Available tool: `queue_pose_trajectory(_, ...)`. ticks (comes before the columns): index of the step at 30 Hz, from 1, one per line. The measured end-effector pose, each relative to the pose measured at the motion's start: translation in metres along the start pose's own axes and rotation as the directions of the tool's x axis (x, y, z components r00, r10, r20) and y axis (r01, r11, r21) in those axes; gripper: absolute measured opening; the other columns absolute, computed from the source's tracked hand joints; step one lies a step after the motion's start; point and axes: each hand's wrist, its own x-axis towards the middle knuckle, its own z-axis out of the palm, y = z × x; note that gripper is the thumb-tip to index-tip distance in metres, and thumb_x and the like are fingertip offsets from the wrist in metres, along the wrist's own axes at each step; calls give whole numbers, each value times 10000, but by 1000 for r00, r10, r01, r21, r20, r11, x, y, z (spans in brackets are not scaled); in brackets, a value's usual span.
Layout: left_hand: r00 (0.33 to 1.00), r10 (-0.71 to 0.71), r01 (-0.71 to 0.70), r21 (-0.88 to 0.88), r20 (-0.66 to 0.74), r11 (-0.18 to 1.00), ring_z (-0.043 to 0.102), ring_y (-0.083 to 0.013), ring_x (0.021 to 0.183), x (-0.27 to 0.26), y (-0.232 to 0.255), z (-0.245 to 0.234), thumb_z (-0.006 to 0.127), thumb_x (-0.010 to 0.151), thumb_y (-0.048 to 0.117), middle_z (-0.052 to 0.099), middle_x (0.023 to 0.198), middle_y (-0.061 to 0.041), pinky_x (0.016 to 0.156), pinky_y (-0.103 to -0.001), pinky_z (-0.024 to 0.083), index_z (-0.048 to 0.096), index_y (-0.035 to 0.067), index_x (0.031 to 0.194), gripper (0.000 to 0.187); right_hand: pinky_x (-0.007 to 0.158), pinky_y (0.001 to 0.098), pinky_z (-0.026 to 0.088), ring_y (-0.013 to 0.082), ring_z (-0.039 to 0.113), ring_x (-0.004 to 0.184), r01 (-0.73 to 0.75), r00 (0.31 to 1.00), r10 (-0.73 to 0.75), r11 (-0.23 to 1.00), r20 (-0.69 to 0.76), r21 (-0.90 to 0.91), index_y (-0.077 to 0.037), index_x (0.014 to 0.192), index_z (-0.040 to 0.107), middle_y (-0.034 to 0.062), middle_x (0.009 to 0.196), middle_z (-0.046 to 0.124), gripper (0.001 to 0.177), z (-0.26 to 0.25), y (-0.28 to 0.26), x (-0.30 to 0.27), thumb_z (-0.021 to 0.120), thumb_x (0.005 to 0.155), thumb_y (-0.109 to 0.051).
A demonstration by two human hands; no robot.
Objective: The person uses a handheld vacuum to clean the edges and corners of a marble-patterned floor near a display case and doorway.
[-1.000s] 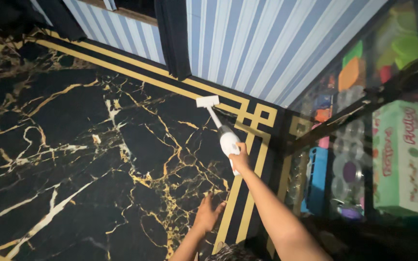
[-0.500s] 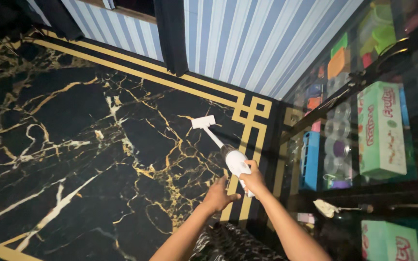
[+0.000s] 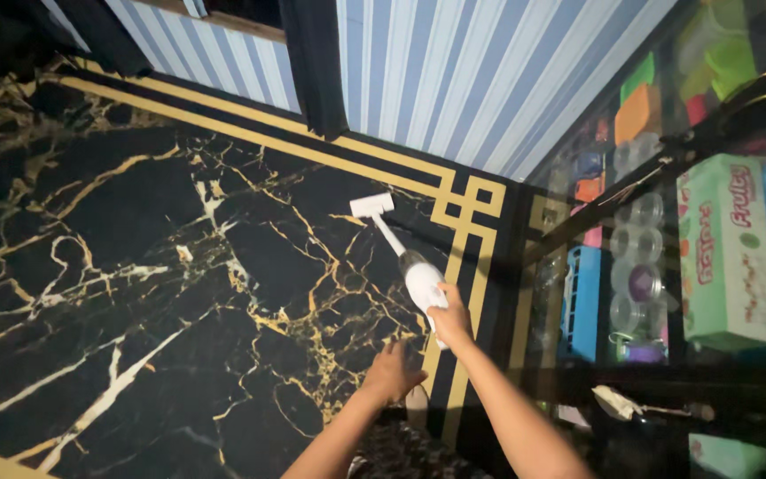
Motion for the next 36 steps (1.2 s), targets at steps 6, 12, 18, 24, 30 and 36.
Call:
queue_pose_trajectory(6,996,-85,85,22,-25,996,423,-363,1424,25,22,-19,798,812,460,366,1589,-129,1138,-455,431,324,105,1551,946,508,450,549,347,722,664,-7,1000,5,998,25,56,-236,1288,569,185,1028,740,592,20,-3,98,688,717,-138)
queue_pose_trajectory(12,985,-101,91,-82,-138,992,430,-355,1410,66,35,-26,795,820,402,427,1540,-123,1135,-440,428,354,124,1524,876,515,401,573,313,722,652,49,998,-48,998,50,-24,-262,1302,565,194,986,751,597,32,-15,185,718,734,-156)
queue_pose_trajectory(18,962,-239,226,-109,-128,968,382,-347,1448,98,40,-29,812,813,378,396,1560,-134,1168,-425,389,348,172,1540,887,467,414,563,322,712,609,13,995,-14,1000,94,9,-253,1308,530,173,996,732,590,57,-38,242,692,753,-133)
queue_pose_trajectory(24,946,-143,116,-110,-291,987,384,-345,1451,105,38,-24,830,800,399,446,1526,-141,1179,-436,369,376,107,1496,880,425,423,537,340,698,587,44,993,-54,994,106,97,-214,1317,516,234,980,718,620,86,-36,266,685,734,-84)
queue_pose_trajectory(30,963,-161,124,-176,-217,976,395,-352,1440,97,51,-27,791,823,364,383,1571,-156,1154,-427,399,286,109,1563,932,432,431,534,354,697,579,16,988,-29,996,153,88,-204,1323,494,227,1014,709,634,59,-39,221,678,729,-87)
queue_pose_trajectory(36,973,-78,54,-112,-217,992,359,-368,1463,90,64,-36,823,806,440,323,1598,-212,1164,-430,380,212,14,1563,1062,477,380,527,331,683,565,229,968,-229,973,102,11,-191,1320,514,229,945,734,621,17,-27,151,716,737,-119)
